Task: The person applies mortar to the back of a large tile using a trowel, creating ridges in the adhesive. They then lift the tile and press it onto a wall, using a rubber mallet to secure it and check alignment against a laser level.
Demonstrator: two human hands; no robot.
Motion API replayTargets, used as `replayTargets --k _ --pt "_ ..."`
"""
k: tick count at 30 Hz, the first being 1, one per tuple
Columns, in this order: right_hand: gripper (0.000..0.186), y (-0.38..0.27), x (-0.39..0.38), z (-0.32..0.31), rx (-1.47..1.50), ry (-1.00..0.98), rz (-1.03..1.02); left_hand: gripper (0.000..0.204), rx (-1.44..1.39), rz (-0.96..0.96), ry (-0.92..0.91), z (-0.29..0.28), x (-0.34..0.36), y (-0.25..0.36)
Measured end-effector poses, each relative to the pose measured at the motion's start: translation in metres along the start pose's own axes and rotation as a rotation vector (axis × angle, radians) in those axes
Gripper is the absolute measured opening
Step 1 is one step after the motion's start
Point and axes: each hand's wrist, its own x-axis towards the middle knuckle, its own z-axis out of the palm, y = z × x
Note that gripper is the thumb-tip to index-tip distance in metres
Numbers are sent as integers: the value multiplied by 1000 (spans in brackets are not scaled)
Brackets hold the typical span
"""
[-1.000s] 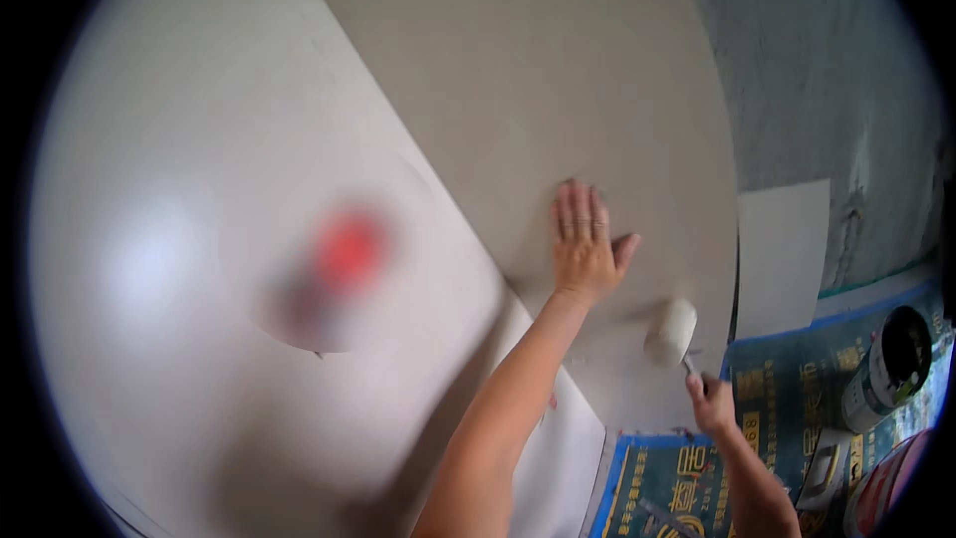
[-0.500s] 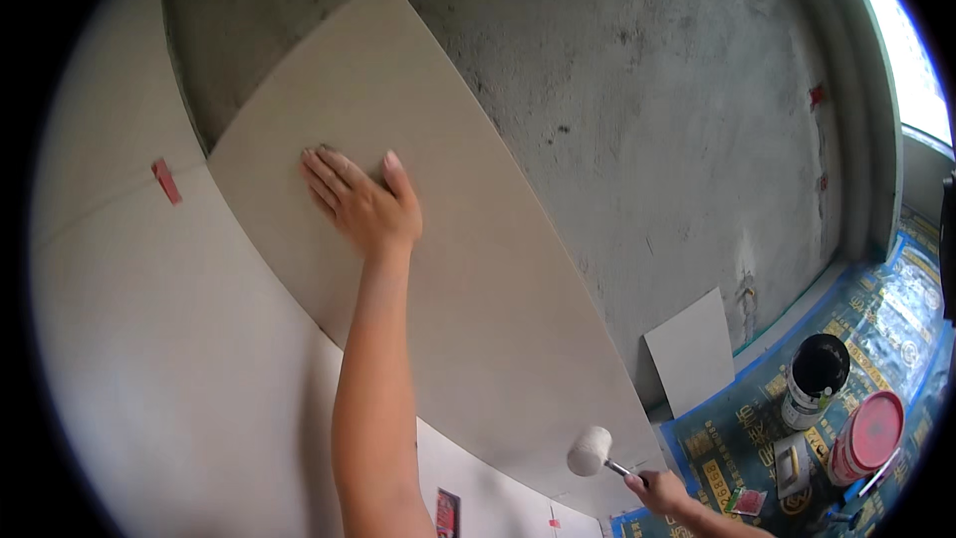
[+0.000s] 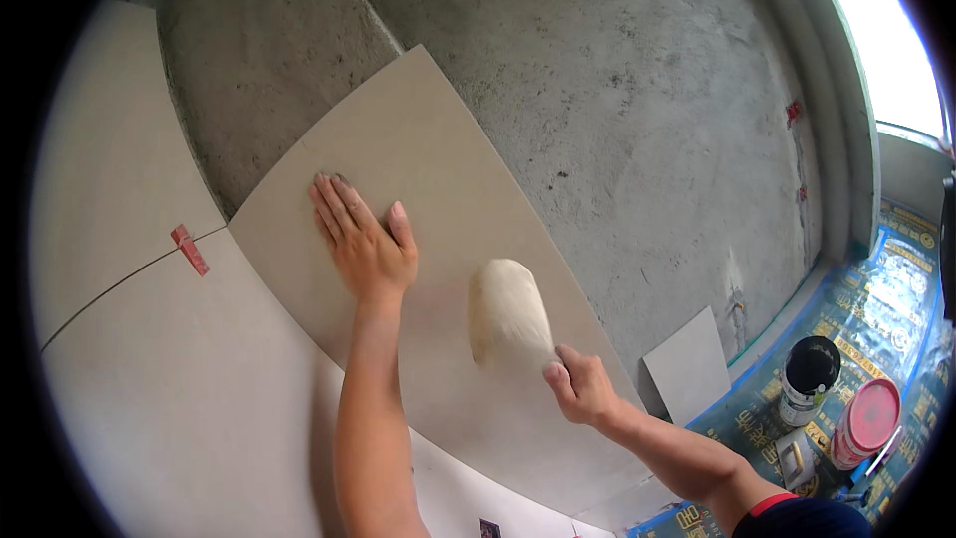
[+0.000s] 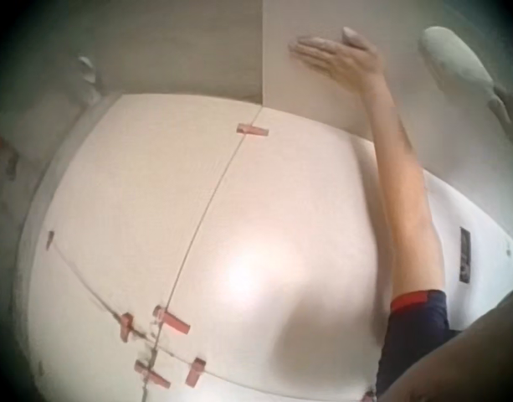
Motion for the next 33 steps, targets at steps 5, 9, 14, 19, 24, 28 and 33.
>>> replayTargets --k 5,9,14,19,24,28,33 --pt "53 -15 16 -2 -46 -63 128 75 10 9 9 -7 1 2" --pt "49 -16 8 -17 -121 -23 83 73 8 1 45 -6 4 9" --pt "49 -24 -68 -59 -237 -211 384 72 19 17 49 1 -2 5" --pt "52 -2 -328 -157 -451 -385 793 72 55 -124 96 0 -16 6" --pt "51 -30 -643 -273 -865 -623 1231 71 21 -166 104 1 -37 23" --pt "72 -144 -660 -298 -602 -486 1993 72 44 -105 140 -6 -42 -9" --pt "62 -176 -824 -320 -1119 109 1984 78 -58 -167 181 3 -54 6"
